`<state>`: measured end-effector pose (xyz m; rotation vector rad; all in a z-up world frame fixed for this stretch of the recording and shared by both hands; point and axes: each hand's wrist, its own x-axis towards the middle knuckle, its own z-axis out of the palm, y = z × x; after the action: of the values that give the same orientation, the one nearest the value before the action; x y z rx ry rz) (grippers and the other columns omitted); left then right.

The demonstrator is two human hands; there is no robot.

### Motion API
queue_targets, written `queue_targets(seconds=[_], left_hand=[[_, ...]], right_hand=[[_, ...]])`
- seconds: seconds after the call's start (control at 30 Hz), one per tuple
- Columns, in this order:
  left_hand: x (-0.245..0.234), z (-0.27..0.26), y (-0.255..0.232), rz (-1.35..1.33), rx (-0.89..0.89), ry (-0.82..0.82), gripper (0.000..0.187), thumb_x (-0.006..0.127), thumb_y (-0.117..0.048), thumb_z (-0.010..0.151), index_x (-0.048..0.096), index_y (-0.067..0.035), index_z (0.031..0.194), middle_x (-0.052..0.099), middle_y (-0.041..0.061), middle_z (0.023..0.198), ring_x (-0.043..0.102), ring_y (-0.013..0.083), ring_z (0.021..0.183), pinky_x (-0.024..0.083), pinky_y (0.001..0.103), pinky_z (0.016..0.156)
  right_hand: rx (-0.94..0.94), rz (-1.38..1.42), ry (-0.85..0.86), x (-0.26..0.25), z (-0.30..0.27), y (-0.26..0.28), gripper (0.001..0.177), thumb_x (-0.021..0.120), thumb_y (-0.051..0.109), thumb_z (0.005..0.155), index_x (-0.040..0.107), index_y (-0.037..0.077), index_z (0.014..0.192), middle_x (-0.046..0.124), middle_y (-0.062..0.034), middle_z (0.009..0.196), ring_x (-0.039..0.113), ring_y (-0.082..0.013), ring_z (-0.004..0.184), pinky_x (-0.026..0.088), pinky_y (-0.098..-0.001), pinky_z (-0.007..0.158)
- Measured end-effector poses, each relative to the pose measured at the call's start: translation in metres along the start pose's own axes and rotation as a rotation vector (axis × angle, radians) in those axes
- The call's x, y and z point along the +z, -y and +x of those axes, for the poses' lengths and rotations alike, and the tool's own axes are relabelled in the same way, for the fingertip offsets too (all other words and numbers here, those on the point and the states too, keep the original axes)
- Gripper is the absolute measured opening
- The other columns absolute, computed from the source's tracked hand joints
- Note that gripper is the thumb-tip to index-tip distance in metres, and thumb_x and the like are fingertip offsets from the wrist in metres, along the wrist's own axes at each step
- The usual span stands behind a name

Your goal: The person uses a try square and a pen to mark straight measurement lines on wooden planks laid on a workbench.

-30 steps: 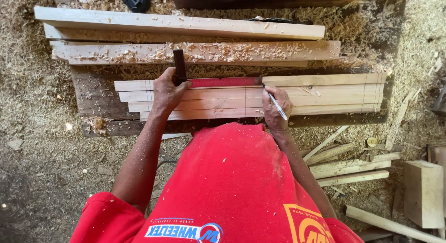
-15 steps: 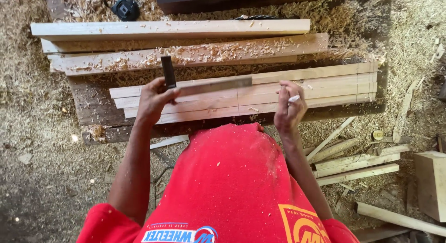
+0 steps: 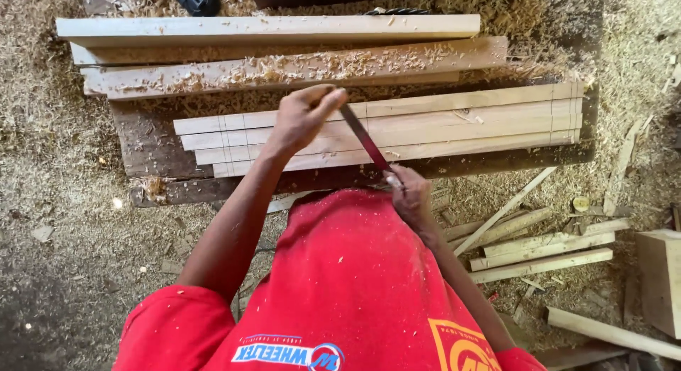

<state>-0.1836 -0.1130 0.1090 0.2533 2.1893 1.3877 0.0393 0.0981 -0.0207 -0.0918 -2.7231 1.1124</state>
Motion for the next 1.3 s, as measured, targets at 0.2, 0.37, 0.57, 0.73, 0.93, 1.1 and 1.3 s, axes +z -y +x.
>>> queue_targets(seconds=[0.2,0.37,0.57,0.73,0.93,1.1,1.3], left_hand=[[0.033,0.039,0.073,0.961,0.38,-0.186,0.044,0.064,-0.039,0.095,0.067,-0.007,0.125,0.067,0.02,0.112,0.06,0.0368,0.103,0.049,0.053,0.089],[0.046,0.042,0.079,0.874,0.511,-0.308,0.036,0.064,-0.028,0.1,0.065,-0.004,0.127,0.068,0.019,0.117,0.061,0.0382,0.11,0.049,0.051,0.093],[0.049,0.035,0.066,0.675,0.482,-0.328,0.029,0.068,-0.02,0.099,0.067,-0.006,0.124,0.066,0.018,0.116,0.062,0.0362,0.11,0.05,0.048,0.096],[0.054,0.029,0.058,0.604,0.526,-0.294,0.033,0.07,-0.021,0.099,0.067,-0.006,0.128,0.062,0.019,0.116,0.063,0.0364,0.105,0.052,0.047,0.091],[0.063,0.047,0.087,0.589,0.564,-0.278,0.031,0.065,-0.021,0.104,0.066,-0.006,0.131,0.063,0.022,0.125,0.066,0.034,0.108,0.056,0.043,0.094],[0.062,0.047,0.083,0.592,0.622,-0.297,0.031,0.066,-0.019,0.103,0.067,-0.002,0.129,0.066,0.022,0.127,0.065,0.0348,0.115,0.055,0.044,0.1],[0.058,0.041,0.07,0.558,0.614,-0.281,0.03,0.068,-0.018,0.102,0.067,-0.002,0.127,0.066,0.019,0.121,0.064,0.0344,0.112,0.055,0.044,0.097]], right_hand=[[0.71,0.668,0.043,0.012,-0.006,0.023,0.027,0.064,0.025,0.104,0.077,0.002,0.095,0.074,-0.0024,0.076,0.06,-0.006,0.063,0.049,-0.0233,0.056],[0.769,0.71,-0.029,0.019,-0.007,0.018,0.029,0.067,0.026,0.103,0.078,0.002,0.091,0.071,-0.0013,0.074,0.058,-0.0051,0.063,0.047,-0.0226,0.057],[0.723,0.83,-0.086,0.01,-0.002,0.013,0.026,0.068,0.026,0.1,0.075,0.003,0.091,0.075,-0.0049,0.078,0.065,-0.0072,0.065,0.052,-0.0222,0.059],[0.793,0.943,0.011,0.008,-0.01,0.013,0.027,0.067,0.026,0.103,0.072,0.002,0.09,0.072,-0.0058,0.077,0.061,-0.0087,0.06,0.05,-0.0238,0.053],[0.757,1.086,0.072,-0.001,-0.001,0.011,0.022,0.064,0.019,0.102,0.068,-0.001,0.097,0.076,-0.0101,0.083,0.068,-0.0125,0.065,0.057,-0.0272,0.059],[0.722,1.029,0.17,-0.008,0.005,0.005,0.033,0.063,0.017,0.1,0.063,-0.001,0.127,0.075,-0.013,0.092,0.071,-0.0158,0.081,0.062,-0.0304,0.073],[0.735,0.996,0.193,-0.012,0.004,0.006,0.033,0.065,0.017,0.098,0.063,-0.002,0.125,0.076,-0.0135,0.094,0.073,-0.0164,0.084,0.062,-0.0296,0.078]])
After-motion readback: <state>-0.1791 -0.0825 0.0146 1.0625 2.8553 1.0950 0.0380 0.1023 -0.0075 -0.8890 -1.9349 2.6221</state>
